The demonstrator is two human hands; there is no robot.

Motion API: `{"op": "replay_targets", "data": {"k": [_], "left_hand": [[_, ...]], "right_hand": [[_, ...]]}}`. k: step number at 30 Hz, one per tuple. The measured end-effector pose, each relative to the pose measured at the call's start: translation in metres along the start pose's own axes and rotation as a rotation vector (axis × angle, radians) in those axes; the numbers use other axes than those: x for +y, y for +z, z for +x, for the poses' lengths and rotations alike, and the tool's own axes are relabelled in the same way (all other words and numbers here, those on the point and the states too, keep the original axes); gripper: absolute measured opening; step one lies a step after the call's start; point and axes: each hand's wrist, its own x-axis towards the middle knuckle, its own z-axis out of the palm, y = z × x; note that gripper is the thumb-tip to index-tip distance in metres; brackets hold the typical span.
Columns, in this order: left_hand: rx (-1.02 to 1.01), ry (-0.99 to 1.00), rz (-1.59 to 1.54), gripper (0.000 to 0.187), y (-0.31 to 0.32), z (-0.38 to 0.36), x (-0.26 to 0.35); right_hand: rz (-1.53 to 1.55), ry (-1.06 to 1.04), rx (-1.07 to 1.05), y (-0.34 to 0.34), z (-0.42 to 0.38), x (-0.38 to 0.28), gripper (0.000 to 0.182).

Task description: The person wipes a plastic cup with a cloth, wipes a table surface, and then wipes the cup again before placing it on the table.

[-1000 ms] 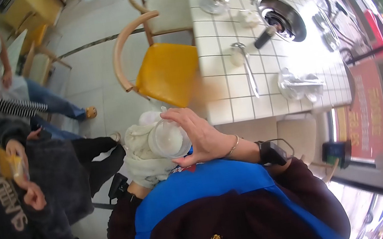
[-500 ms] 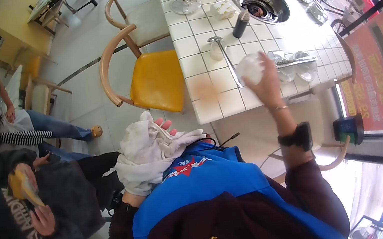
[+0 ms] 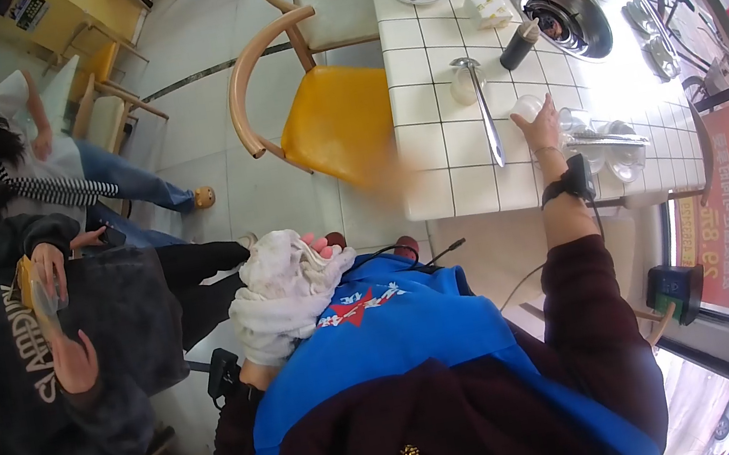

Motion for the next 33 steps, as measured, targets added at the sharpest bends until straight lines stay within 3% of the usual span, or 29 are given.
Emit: {"op": "replay_targets", "data": {"k": [2, 3, 5, 6, 8, 9, 11, 16, 23, 25, 27, 29, 31, 33], "left_hand": [[-0.065, 0.168, 0.464, 0.034, -0.004, 0.002, -0.001], [-0.064, 0.162, 0.462, 0.034, -0.003, 0.004, 0.002], [0.046, -0.412, -0.713, 0.031, 0.000, 0.008, 0.013], [0.046, -0.417, -0.712, 0.031, 0.002, 0.008, 0.012], [-0.127, -0.039, 0.042, 0.032, 0.010, 0.011, 0.010], [-0.136, -0.040, 0.045, 0.032, 0.011, 0.014, 0.006], [0.005, -0.305, -0.575, 0.034, 0.015, 0.024, 0.001], [-0.016, -0.370, -0.641, 0.032, 0.029, 0.041, 0.006], [0.031, -0.456, -0.660, 0.029, 0.034, 0.043, 0.010], [0.023, -0.453, -0.661, 0.029, 0.031, 0.042, 0.010], [0.012, -0.452, -0.662, 0.028, 0.032, 0.040, 0.013], [0.045, -0.347, -0.424, 0.028, 0.043, 0.037, 0.022], [0.009, -0.347, -0.501, 0.029, 0.035, 0.044, 0.013], [-0.027, -0.352, -0.577, 0.030, 0.028, 0.052, 0.007]], "right_hand": [[0.012, -0.060, 0.014, -0.002, -0.002, 0.005, 0.096], [-0.025, -0.034, -0.051, -0.011, -0.002, 0.002, 0.090], [-0.063, -0.006, -0.120, -0.034, -0.005, -0.006, 0.085], [-0.048, -0.028, -0.123, -0.049, -0.013, -0.015, 0.079], [0.016, -0.054, -0.137, -0.081, -0.031, -0.037, 0.064], [0.015, -0.046, -0.133, -0.088, -0.036, -0.043, 0.064], [0.138, -0.056, -0.233, -0.096, -0.044, -0.048, 0.059], [0.170, -0.164, -0.183, -0.070, -0.033, -0.015, 0.046], [0.206, -0.146, -0.134, -0.105, -0.059, -0.029, 0.043], [0.472, -0.006, -0.466, -0.122, -0.076, -0.056, 0.042], [1.103, -0.004, -0.503, -0.110, -0.116, -0.085, 0.054], [0.904, -0.371, -0.603, -0.103, -0.143, -0.126, 0.076], [0.494, -0.674, -0.568, -0.096, -0.163, -0.157, 0.097], [0.724, -0.721, -0.814, -0.085, -0.175, -0.180, 0.107]]}}
